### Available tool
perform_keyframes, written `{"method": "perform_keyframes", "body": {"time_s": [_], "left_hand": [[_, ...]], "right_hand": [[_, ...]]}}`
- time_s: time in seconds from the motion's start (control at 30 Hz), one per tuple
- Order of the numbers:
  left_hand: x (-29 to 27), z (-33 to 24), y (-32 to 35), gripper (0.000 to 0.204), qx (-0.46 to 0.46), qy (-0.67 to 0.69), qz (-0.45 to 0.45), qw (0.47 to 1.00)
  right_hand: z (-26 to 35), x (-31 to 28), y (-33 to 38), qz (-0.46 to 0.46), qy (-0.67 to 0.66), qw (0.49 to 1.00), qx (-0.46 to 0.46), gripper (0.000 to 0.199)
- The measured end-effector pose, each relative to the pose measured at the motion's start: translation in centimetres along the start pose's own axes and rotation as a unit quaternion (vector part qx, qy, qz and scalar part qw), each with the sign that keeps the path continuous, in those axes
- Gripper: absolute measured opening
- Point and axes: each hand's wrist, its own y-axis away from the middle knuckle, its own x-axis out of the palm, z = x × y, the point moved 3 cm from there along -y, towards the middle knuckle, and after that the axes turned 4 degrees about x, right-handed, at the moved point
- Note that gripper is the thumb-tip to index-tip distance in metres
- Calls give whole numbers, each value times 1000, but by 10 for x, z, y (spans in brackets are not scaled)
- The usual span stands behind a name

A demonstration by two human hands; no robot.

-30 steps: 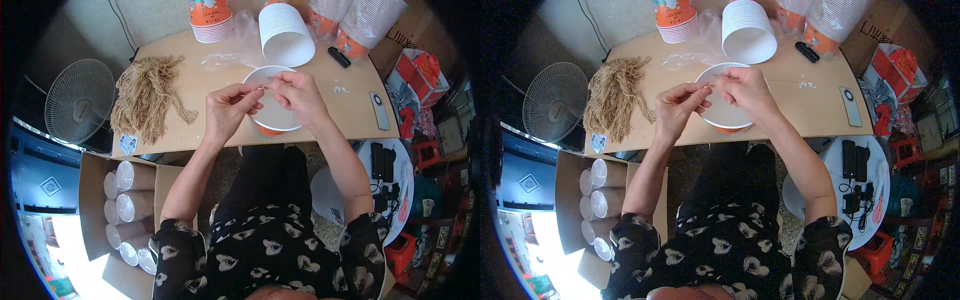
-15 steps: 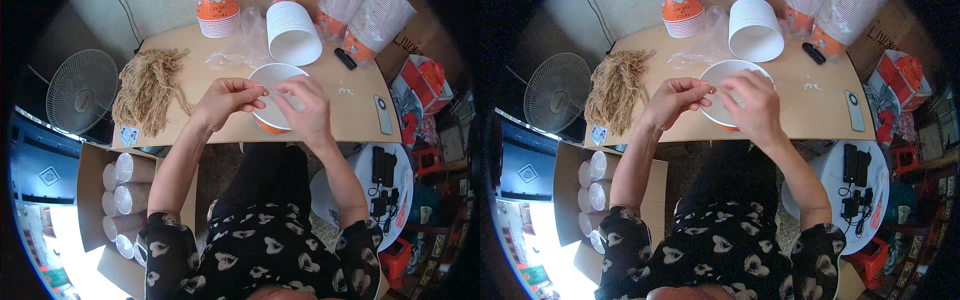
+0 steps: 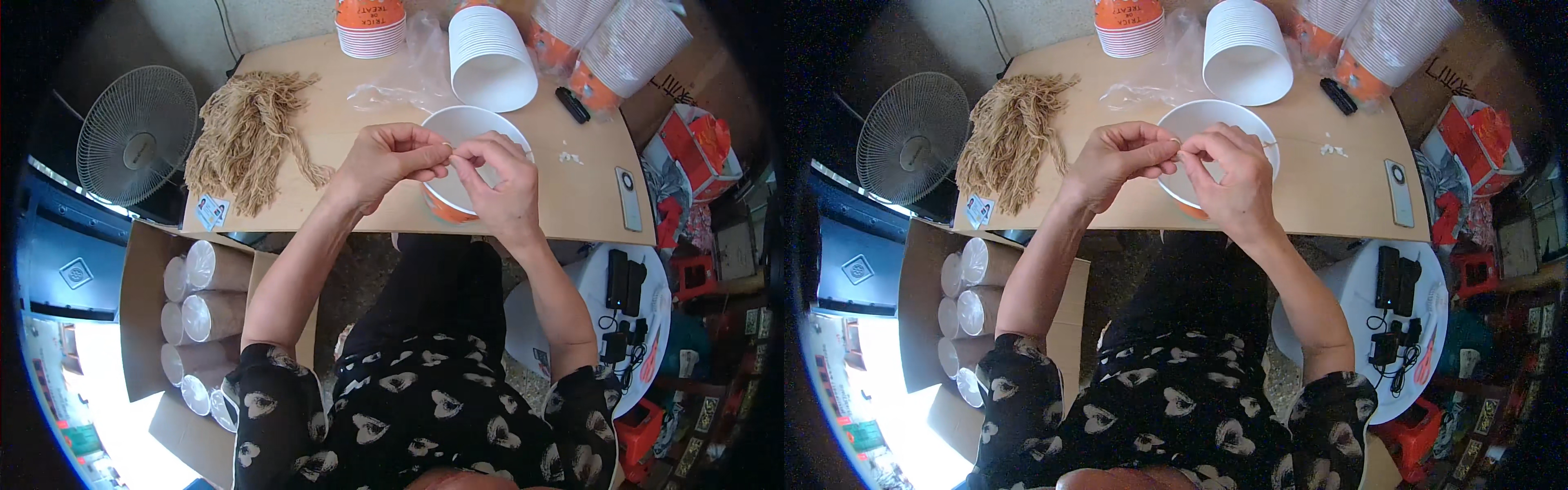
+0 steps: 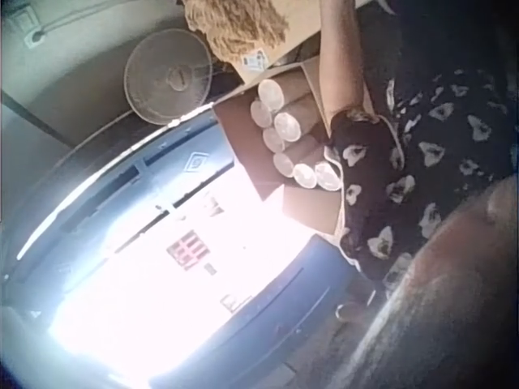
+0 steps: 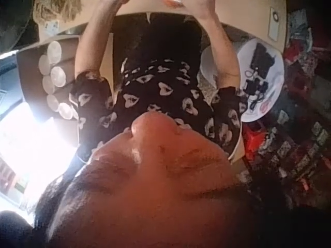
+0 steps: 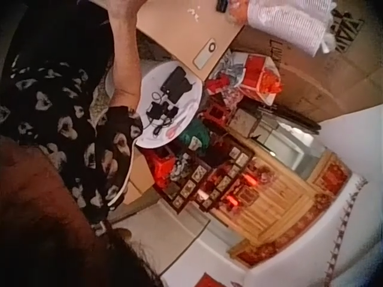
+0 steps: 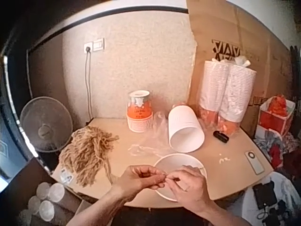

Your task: The recorder is threading thin rope handles through pre-made holes in paper buckets and tying or securing them.

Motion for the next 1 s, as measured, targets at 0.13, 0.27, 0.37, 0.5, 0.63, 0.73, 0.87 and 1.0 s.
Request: {"method": "perform_keyframes", "body": {"time_s": [0.13, 0.27, 0.37, 0.5, 0.63, 0.73, 0.87, 1.0], "left_hand": [[-2, 1, 1, 18, 24, 0, -5, 1000], [1, -1, 0, 18, 36, 9, 1, 999], [1, -2, 2, 18, 22, 8, -3, 1000], [-1, -1, 3, 19, 11, 16, -12, 1000], [1, 0, 2, 17, 27, -6, -13, 1000], [4, -1, 2, 16, 65, -66, -21, 995], [6, -1, 3, 15, 79, -90, -31, 992], [9, -3, 5, 16, 67, -73, -26, 995]], "right_hand": [[2, -1, -2, 57, -66, 995, 47, 10], [1, -2, -4, 79, -108, 987, 86, 7], [0, -1, -4, 90, -122, 983, 101, 5], [-3, 0, -3, 103, -125, 980, 116, 5], [-4, 0, -4, 114, -123, 978, 123, 4], [-5, 1, -7, 120, -126, 977, 126, 6], [-17, 2, -7, 144, -160, 960, 179, 7], [-24, 2, -6, 165, -242, 916, 272, 10]]}}
